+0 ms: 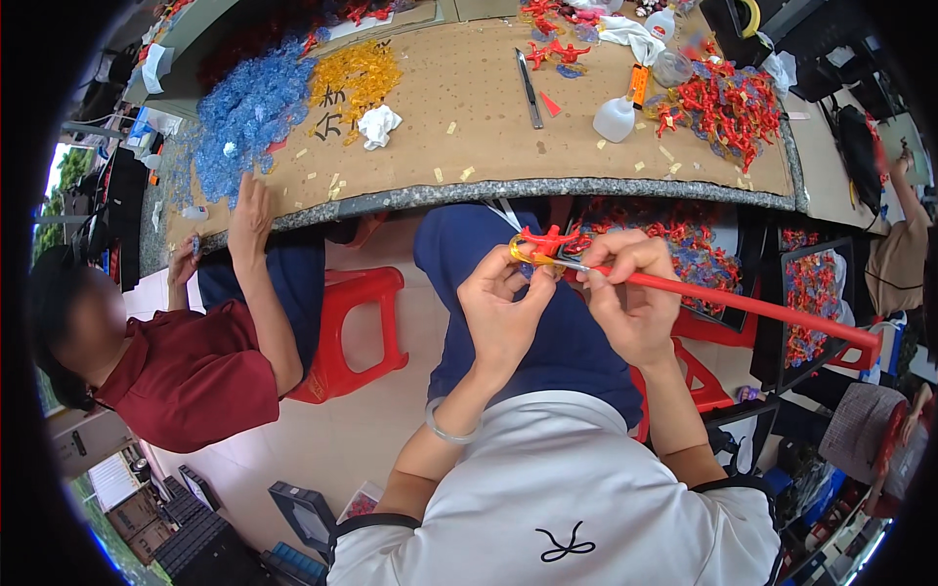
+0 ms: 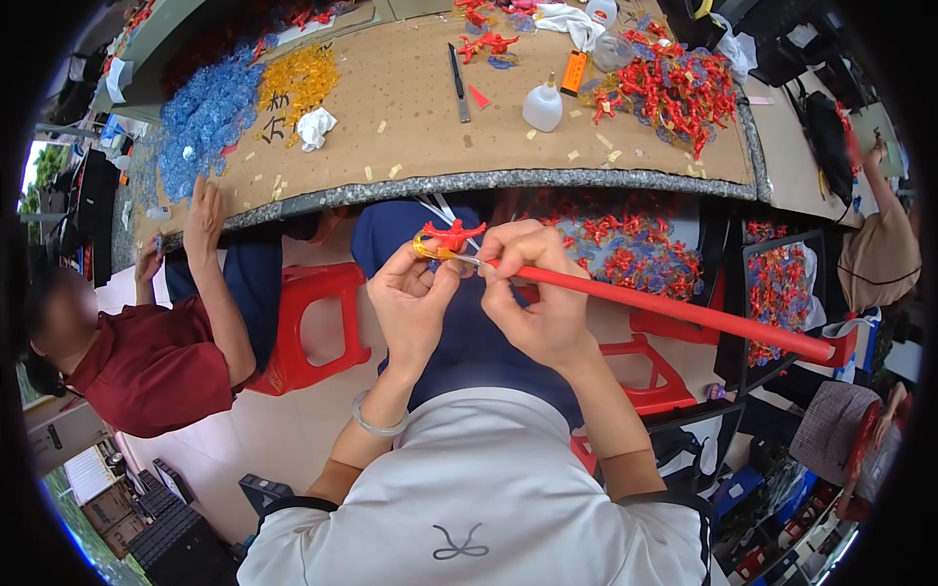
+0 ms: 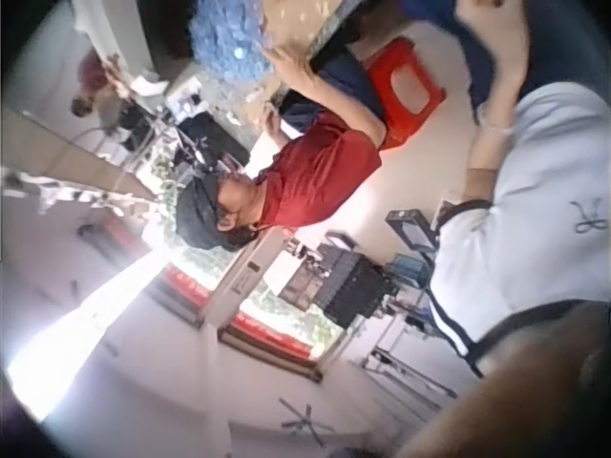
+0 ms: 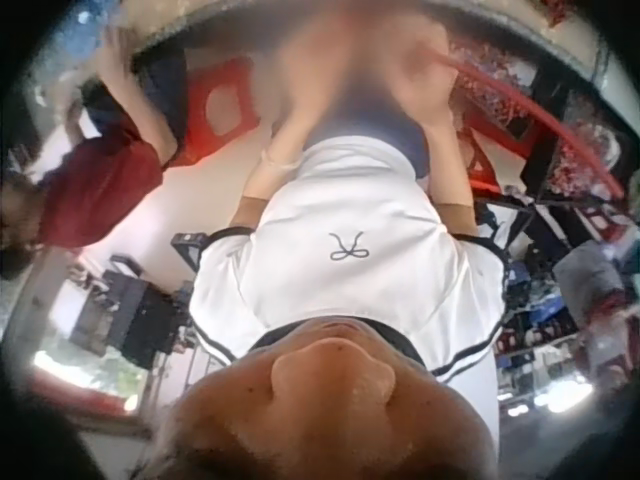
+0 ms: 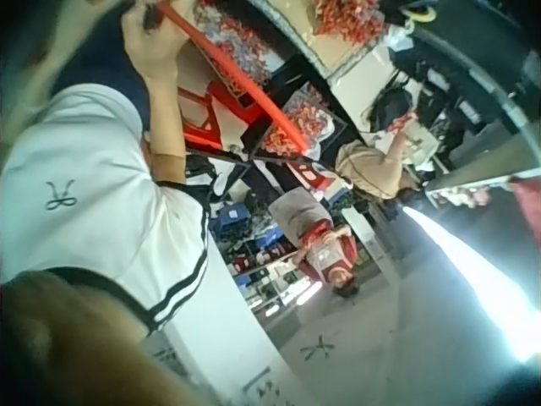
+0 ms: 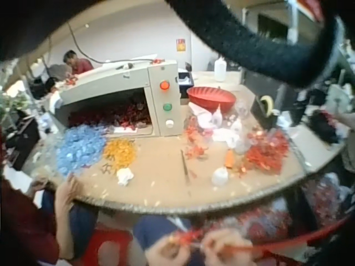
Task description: Assemble small plastic components and paint details onto a toy figure.
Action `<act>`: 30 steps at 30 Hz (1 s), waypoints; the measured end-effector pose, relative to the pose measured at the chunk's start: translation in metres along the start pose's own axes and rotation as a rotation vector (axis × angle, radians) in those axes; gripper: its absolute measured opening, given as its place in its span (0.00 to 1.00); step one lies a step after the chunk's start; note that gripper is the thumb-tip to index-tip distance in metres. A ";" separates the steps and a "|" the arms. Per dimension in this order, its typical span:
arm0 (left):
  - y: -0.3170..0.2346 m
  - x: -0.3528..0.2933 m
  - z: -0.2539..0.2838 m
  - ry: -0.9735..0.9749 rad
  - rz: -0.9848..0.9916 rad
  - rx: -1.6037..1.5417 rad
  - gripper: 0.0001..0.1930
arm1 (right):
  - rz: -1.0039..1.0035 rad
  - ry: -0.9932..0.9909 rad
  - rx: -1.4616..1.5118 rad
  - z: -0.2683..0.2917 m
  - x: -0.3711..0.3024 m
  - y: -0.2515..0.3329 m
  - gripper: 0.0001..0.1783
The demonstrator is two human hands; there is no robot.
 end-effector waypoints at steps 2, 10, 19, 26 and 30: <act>0.000 0.000 0.002 -0.011 -0.002 0.015 0.09 | -0.024 0.097 -0.137 0.002 0.003 0.001 0.14; 0.001 0.001 0.001 -0.066 -0.114 0.126 0.07 | 0.050 0.142 -0.140 -0.004 0.010 0.008 0.14; 0.001 0.003 0.005 -0.104 -0.238 0.339 0.08 | -0.026 0.193 -0.169 -0.004 0.013 0.008 0.13; -0.003 0.001 0.011 -0.104 -0.223 0.383 0.08 | -0.048 0.120 -0.038 -0.011 0.014 0.011 0.12; 0.001 0.004 0.017 -0.079 -0.177 0.305 0.08 | -0.153 0.281 -0.326 0.000 0.018 0.005 0.12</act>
Point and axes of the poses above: each hand's wrist, its own x-axis towards the middle knuckle, its own z-axis out of the back of the hand, y = z × x, the point moved 2 cm from there along x, towards the middle knuckle, and after that the axes turned 10 degrees about z, right-handed, at the moved point
